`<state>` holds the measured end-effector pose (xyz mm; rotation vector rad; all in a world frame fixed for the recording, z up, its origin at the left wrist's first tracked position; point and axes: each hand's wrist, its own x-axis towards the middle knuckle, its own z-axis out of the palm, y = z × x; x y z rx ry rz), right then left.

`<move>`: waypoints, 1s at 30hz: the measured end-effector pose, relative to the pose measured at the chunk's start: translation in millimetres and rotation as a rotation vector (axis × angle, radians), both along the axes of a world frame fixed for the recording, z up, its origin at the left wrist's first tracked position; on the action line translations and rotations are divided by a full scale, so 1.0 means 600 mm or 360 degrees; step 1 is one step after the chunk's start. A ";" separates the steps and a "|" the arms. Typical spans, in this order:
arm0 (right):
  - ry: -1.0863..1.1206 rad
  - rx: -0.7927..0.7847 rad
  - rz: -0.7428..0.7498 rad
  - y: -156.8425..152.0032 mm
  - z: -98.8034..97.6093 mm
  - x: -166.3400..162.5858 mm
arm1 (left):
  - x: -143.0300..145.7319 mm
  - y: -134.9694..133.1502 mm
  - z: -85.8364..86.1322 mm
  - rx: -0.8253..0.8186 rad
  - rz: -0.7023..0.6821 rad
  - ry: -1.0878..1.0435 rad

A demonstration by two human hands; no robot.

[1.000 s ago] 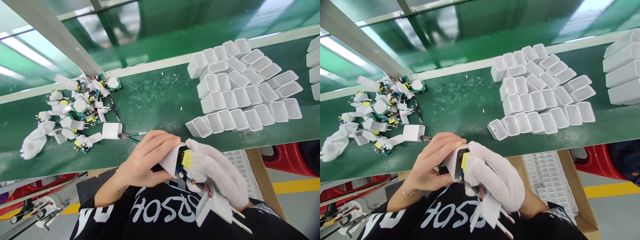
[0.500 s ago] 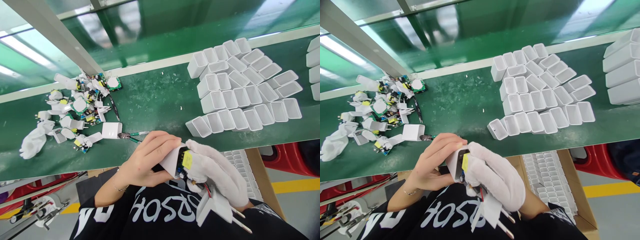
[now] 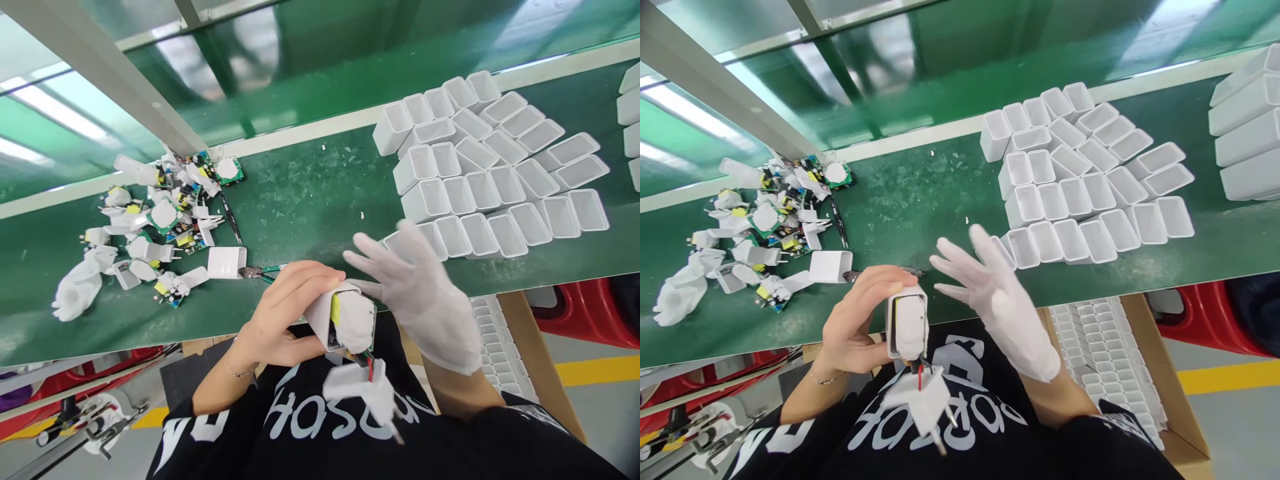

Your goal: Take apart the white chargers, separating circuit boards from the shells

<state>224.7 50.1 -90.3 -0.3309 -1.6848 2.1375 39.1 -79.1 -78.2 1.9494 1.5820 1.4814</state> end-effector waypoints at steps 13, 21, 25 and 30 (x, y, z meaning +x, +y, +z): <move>-0.0761 -0.0369 0.0068 -0.035 0.016 -0.058 | -0.002 -0.023 -0.038 -0.0199 0.0141 0.0012; -0.0241 -0.0444 -0.0158 -0.028 -0.044 -0.038 | 0.022 -0.024 -0.031 -0.0149 0.0293 -0.1705; -0.0355 -0.0320 -0.0258 -0.036 -0.068 -0.040 | 0.017 -0.008 -0.007 -0.0232 0.0620 -0.2350; -0.0343 -0.0284 -0.0344 -0.046 -0.079 -0.046 | 0.002 -0.006 -0.006 -0.0337 0.0634 -0.2675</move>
